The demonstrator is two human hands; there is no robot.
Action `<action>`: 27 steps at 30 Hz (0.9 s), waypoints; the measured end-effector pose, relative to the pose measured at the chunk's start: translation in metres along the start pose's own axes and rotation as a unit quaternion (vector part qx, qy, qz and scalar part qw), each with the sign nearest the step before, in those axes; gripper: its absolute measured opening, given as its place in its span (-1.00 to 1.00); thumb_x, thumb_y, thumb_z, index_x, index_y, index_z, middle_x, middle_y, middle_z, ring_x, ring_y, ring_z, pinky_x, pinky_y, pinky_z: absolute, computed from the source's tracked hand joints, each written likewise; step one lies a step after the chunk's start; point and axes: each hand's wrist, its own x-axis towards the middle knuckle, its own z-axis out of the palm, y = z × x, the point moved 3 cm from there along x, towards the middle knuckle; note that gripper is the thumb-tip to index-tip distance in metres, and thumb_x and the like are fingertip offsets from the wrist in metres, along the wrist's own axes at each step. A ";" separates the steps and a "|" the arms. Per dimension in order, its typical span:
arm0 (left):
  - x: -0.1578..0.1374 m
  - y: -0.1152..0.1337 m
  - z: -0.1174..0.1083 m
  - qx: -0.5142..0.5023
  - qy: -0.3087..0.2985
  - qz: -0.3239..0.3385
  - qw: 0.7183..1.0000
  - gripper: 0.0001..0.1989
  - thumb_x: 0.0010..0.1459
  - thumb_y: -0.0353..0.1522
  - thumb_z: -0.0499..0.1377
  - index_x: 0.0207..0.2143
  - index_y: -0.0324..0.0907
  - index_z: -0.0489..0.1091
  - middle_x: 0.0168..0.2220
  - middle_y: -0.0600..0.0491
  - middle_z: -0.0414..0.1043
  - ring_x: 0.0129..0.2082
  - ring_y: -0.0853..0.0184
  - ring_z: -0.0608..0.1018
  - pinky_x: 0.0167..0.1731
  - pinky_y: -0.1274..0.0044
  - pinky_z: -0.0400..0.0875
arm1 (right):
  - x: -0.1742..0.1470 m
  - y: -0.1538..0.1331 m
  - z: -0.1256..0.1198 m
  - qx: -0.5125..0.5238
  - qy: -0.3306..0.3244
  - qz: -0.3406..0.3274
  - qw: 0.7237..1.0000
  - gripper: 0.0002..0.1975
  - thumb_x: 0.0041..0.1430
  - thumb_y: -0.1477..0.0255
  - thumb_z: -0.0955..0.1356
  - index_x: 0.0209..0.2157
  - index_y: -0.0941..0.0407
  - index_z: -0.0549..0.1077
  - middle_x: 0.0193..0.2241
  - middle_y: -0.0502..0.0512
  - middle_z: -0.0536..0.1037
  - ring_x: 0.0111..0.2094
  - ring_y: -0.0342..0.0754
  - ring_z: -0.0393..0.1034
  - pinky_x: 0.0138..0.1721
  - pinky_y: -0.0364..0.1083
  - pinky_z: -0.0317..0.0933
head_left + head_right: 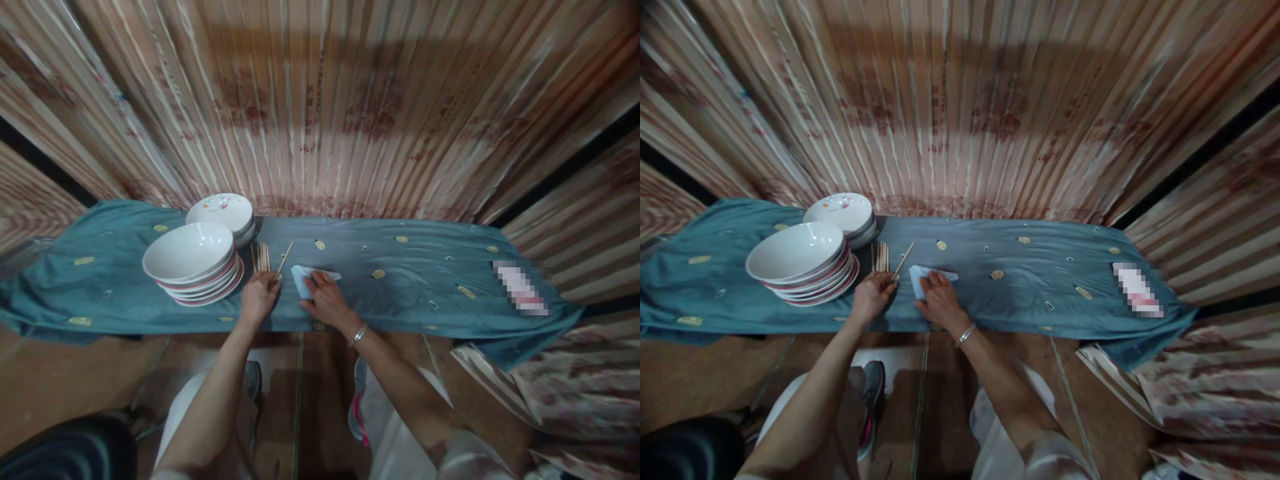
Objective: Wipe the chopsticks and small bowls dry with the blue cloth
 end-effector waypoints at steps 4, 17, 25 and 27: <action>0.003 0.000 0.004 0.021 -0.017 0.005 1.000 -0.78 0.12 -0.38 0.19 -0.18 -0.14 0.57 -0.16 -0.09 0.58 -0.20 0.15 0.58 -0.15 0.44 0.39 | 0.010 0.002 0.000 -0.025 0.003 0.010 1.000 -0.72 0.31 0.51 0.26 -0.02 0.20 0.51 0.00 0.33 0.54 0.06 0.13 0.38 0.20 0.10 0.18; 0.005 0.011 0.011 -0.348 0.015 -0.127 0.929 -0.80 -0.11 -0.30 0.24 -0.40 -0.19 0.54 -0.50 0.08 0.49 -0.53 0.37 0.43 -0.46 0.54 0.30 | 0.026 0.051 0.005 0.505 0.170 0.235 0.813 -0.86 0.04 0.32 0.43 -0.50 0.09 0.51 -0.62 -0.12 0.42 -0.51 -0.15 0.25 -0.43 -0.18 0.07; -0.003 0.046 0.033 -0.535 -0.056 -0.183 0.823 -0.66 -0.27 -0.14 0.38 -0.47 -0.18 0.52 -0.65 0.16 0.38 -0.65 0.47 0.30 -0.59 0.58 0.14 | 0.030 0.025 0.017 0.754 0.100 0.246 0.601 -0.57 -0.10 -0.04 0.45 -0.51 0.07 0.48 -0.60 -0.03 0.50 -0.54 -0.11 0.33 -0.47 -0.12 0.26; -0.003 0.048 0.031 -0.549 -0.061 -0.178 0.815 -0.66 -0.25 -0.13 0.39 -0.47 -0.18 0.51 -0.65 0.17 0.36 -0.65 0.47 0.30 -0.59 0.58 0.13 | 0.031 0.021 0.013 0.773 0.076 0.229 0.587 -0.61 -0.02 -0.01 0.42 -0.51 0.04 0.47 -0.59 0.00 0.51 -0.50 -0.05 0.39 -0.45 -0.08 0.31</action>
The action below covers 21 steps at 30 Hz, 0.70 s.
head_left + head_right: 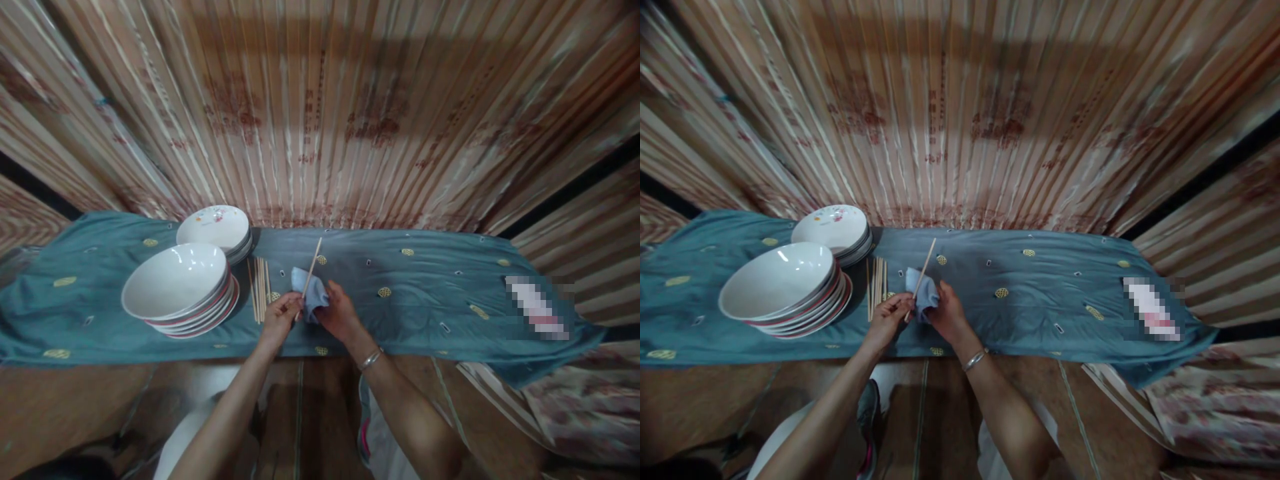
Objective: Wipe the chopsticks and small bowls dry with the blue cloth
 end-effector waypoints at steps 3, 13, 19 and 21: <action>-0.002 0.004 -0.002 -0.010 -0.003 0.002 1.000 -0.66 -0.20 -0.12 0.38 -0.46 -0.19 0.50 -0.66 0.18 0.33 -0.65 0.48 0.28 -0.58 0.58 0.12 | -0.005 -0.004 0.005 0.019 -0.033 0.011 0.999 -0.75 -0.07 0.15 0.48 -0.46 0.03 0.51 -0.54 -0.02 0.54 -0.47 -0.05 0.40 -0.42 -0.08 0.33; -0.013 0.005 -0.004 0.046 -0.087 -0.011 0.995 -0.56 -0.07 0.01 0.30 -0.62 -0.17 0.38 -0.70 0.17 0.24 -0.63 0.46 0.23 -0.53 0.55 0.13 | -0.011 -0.002 0.011 -0.036 -0.007 -0.001 0.999 -0.68 -0.22 0.21 0.59 -0.45 0.12 0.62 -0.55 -0.06 0.58 -0.55 -0.17 0.37 -0.47 -0.17 0.23; -0.018 -0.004 0.002 0.043 -0.128 -0.061 0.989 -0.53 -0.12 0.05 0.34 -0.46 -0.20 0.52 -0.64 0.15 0.33 -0.64 0.46 0.24 -0.56 0.54 0.14 | 0.000 -0.037 -0.014 0.033 0.078 -0.041 0.996 -0.70 -0.30 0.30 0.62 -0.45 0.11 0.62 -0.58 -0.06 0.59 -0.60 -0.20 0.34 -0.50 -0.17 0.23; -0.021 -0.007 0.005 0.041 -0.139 -0.071 0.987 -0.53 -0.11 0.05 0.34 -0.46 -0.20 0.52 -0.66 0.16 0.29 -0.65 0.46 0.24 -0.56 0.54 0.14 | 0.002 -0.048 -0.023 0.043 0.101 -0.052 0.993 -0.72 -0.30 0.33 0.62 -0.48 0.11 0.61 -0.60 -0.06 0.58 -0.59 -0.20 0.34 -0.49 -0.18 0.24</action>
